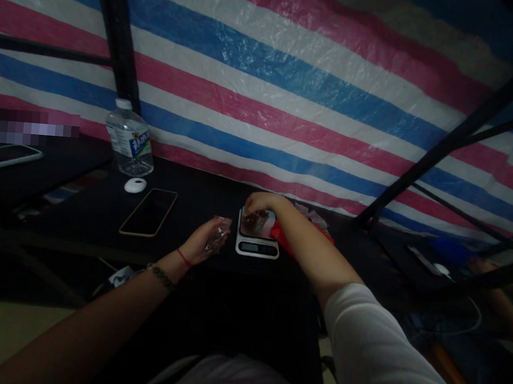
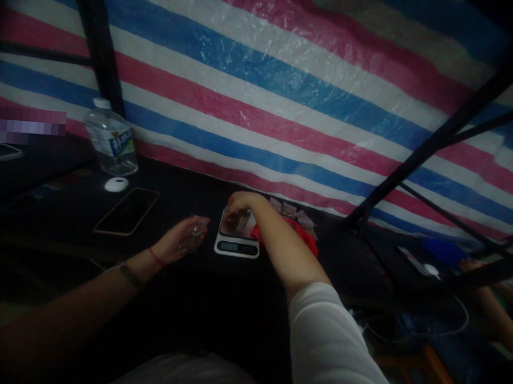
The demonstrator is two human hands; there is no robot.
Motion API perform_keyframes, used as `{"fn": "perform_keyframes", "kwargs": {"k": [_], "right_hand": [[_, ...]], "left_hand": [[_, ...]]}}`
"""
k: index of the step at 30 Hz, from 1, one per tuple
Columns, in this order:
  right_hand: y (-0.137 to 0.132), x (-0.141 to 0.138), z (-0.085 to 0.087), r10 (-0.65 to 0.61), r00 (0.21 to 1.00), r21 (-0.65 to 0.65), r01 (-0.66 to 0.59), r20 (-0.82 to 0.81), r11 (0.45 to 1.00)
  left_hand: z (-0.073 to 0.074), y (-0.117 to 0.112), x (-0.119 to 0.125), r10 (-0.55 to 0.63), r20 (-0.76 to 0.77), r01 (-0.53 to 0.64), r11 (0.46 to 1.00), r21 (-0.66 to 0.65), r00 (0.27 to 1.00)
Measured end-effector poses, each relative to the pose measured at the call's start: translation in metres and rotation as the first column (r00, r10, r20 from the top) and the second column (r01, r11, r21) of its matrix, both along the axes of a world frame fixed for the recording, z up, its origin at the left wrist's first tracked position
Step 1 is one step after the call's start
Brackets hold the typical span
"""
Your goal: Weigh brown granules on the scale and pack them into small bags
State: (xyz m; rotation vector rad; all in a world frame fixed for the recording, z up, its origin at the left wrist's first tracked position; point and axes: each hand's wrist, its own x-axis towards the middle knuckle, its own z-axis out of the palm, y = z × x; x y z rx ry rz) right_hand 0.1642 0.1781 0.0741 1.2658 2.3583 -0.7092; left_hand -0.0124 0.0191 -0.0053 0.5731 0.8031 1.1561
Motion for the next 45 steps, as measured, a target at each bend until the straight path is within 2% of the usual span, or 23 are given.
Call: {"fn": "perform_keyframes", "kwargs": {"k": [3,6,18,23,27,30,33,41,45], "right_hand": [[-0.004,-0.003,0.002,0.047,0.999,-0.056,-0.046,0.015,0.997],[-0.008,-0.008,0.001,0.072,0.996,-0.057,-0.069,0.054,0.996],[-0.016,-0.006,-0.001,0.115,0.989,0.113,-0.126,0.098,0.986],[-0.018,-0.004,0.009,0.110,0.991,0.194,-0.124,0.081,0.973],[-0.024,-0.003,0.017,0.172,0.980,0.268,-0.192,0.095,0.944],[-0.035,-0.010,0.015,0.235,0.949,0.309,-0.292,0.209,0.905],[-0.047,-0.021,0.009,0.253,0.927,0.329,-0.338,0.275,0.882],[-0.051,-0.027,0.000,0.266,0.925,0.346,-0.351,0.270,0.870],[-0.045,-0.020,0.013,0.242,0.951,0.379,-0.300,0.195,0.876]], "left_hand": [[0.001,0.000,0.000,0.008,0.000,-0.008,1.000,-0.008,1.000],[0.000,0.001,0.000,0.000,-0.003,0.000,1.000,-0.002,1.000],[0.001,0.000,0.001,0.001,-0.017,-0.001,1.000,-0.010,1.000],[0.002,0.000,0.000,0.001,-0.006,-0.001,1.000,-0.029,1.000],[0.001,0.001,0.000,-0.001,-0.010,0.001,1.000,-0.018,1.000],[-0.001,0.001,0.000,0.000,-0.009,0.000,1.000,-0.011,1.000],[0.001,0.000,0.000,-0.001,-0.011,0.001,1.000,-0.004,1.000],[0.000,0.000,0.000,-0.004,-0.015,0.003,1.000,-0.013,1.000],[-0.001,0.001,0.000,-0.002,-0.015,0.002,1.000,-0.023,1.000]]}}
